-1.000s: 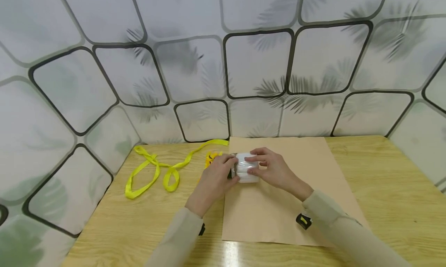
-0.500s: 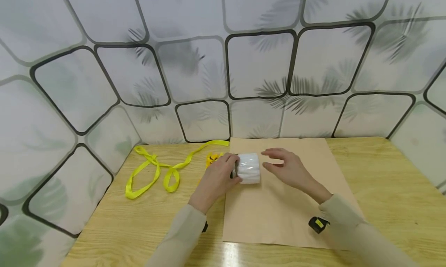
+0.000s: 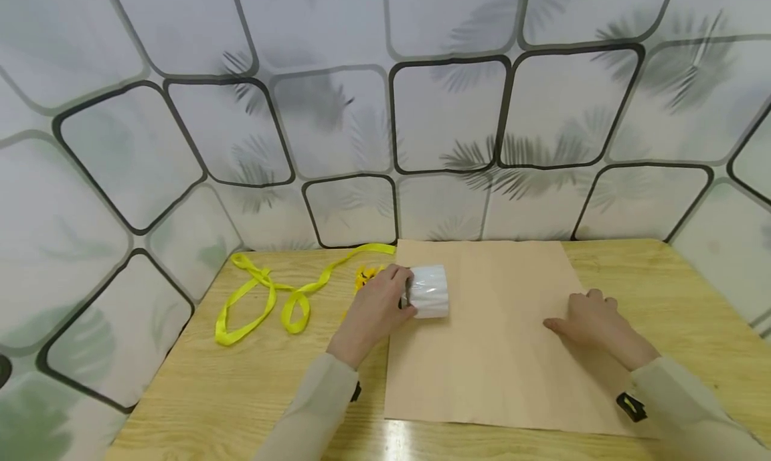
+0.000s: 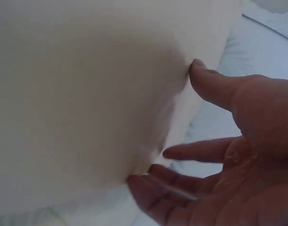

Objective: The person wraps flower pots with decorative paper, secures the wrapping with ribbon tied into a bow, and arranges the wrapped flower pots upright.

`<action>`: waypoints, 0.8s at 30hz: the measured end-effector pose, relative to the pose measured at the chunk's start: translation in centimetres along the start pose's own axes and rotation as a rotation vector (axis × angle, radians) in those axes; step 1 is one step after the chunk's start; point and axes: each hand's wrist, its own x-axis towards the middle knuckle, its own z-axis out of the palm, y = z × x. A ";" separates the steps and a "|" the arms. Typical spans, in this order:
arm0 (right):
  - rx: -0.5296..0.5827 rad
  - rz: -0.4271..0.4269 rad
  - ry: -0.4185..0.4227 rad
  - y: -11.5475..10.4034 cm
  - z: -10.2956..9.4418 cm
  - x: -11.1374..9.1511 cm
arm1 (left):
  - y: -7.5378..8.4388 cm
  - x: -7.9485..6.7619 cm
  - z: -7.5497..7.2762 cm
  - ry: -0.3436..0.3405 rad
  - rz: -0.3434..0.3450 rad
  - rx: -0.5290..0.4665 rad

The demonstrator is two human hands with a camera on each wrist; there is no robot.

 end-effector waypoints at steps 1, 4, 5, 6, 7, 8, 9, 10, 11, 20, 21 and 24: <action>-0.007 -0.014 0.020 0.4 0.3 0.0 | 0.0 0.0 0.0 -0.005 -0.002 -0.002; -0.028 -0.058 0.086 1.1 0.7 0.0 | 0.2 -0.1 0.0 -0.021 -0.005 -0.005; -0.036 -0.070 0.098 1.4 0.8 0.0 | 0.3 -0.2 0.0 -0.024 -0.004 -0.005; -0.037 -0.081 0.103 1.6 0.9 0.0 | 0.4 -0.2 0.0 -0.028 -0.005 -0.004; -0.037 -0.086 0.107 1.9 1.0 0.1 | 0.5 -0.2 0.0 -0.034 -0.007 -0.001; -0.033 -0.088 0.104 2.2 1.0 0.2 | 0.5 -0.3 0.0 -0.039 -0.008 0.002; -0.029 -0.086 0.101 2.5 1.0 0.1 | 0.5 -0.3 0.1 -0.040 -0.008 0.002; -0.023 -0.084 0.103 2.8 0.9 0.1 | 0.5 -0.3 0.1 -0.041 -0.008 0.002; -0.014 -0.079 0.104 3.1 0.8 0.1 | 0.5 -0.2 0.1 -0.045 -0.009 -0.003; 0.099 0.013 0.063 4.2 -0.5 -0.3 | -0.5 0.4 0.1 -0.073 -0.007 -0.057; 0.109 0.015 0.052 4.1 -0.6 -0.2 | -0.5 0.4 0.1 -0.070 -0.006 -0.058; 0.140 0.026 0.035 4.1 -0.7 -0.2 | -0.5 0.4 0.0 -0.069 -0.008 -0.061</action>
